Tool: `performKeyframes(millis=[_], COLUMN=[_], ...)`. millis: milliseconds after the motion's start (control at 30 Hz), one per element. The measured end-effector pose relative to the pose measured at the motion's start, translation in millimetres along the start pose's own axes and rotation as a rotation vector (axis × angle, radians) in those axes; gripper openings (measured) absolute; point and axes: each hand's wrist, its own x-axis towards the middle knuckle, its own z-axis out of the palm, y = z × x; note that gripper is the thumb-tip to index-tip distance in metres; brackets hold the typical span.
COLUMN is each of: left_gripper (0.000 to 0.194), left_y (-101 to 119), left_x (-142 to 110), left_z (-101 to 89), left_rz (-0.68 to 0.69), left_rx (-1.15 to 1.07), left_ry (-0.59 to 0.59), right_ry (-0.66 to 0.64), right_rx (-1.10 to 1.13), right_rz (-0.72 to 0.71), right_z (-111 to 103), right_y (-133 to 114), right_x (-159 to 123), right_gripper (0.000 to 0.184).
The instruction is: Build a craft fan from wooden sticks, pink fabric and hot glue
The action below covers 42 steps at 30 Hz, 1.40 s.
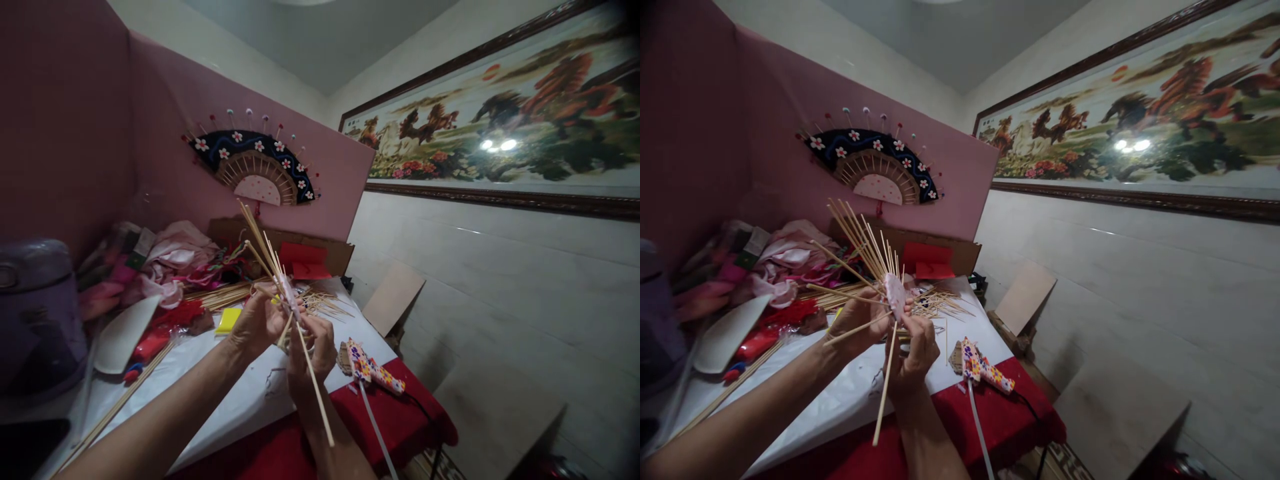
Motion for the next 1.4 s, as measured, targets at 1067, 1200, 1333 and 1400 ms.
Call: performKeyframes(millis=[1067,1200,1333,1400], left_gripper=[0.016,0.016,0.015,0.015], left_y=[9,16,20,22], left_x=[1,3,2,0], left_z=[-0.9,-1.2,2.2,5.3], left_rz=[0.033,0.07,0.091,0.097], left_rx=[0.071,0.087,0.069,0.051], left_ry=[0.085,0.098,0.12,0.136], right_ry=[0.069,0.07,-0.162,-0.423], right_rx=[0.029,0.106,-0.135,-0.379], right_rz=[0.263,0.638,0.624,0.528], right_z=[-3,-35,-97,-128], right_y=[-16,-26,8,40], right_x=[5,28,52,54], right_gripper=[0.009,0.025,0.03,0.024])
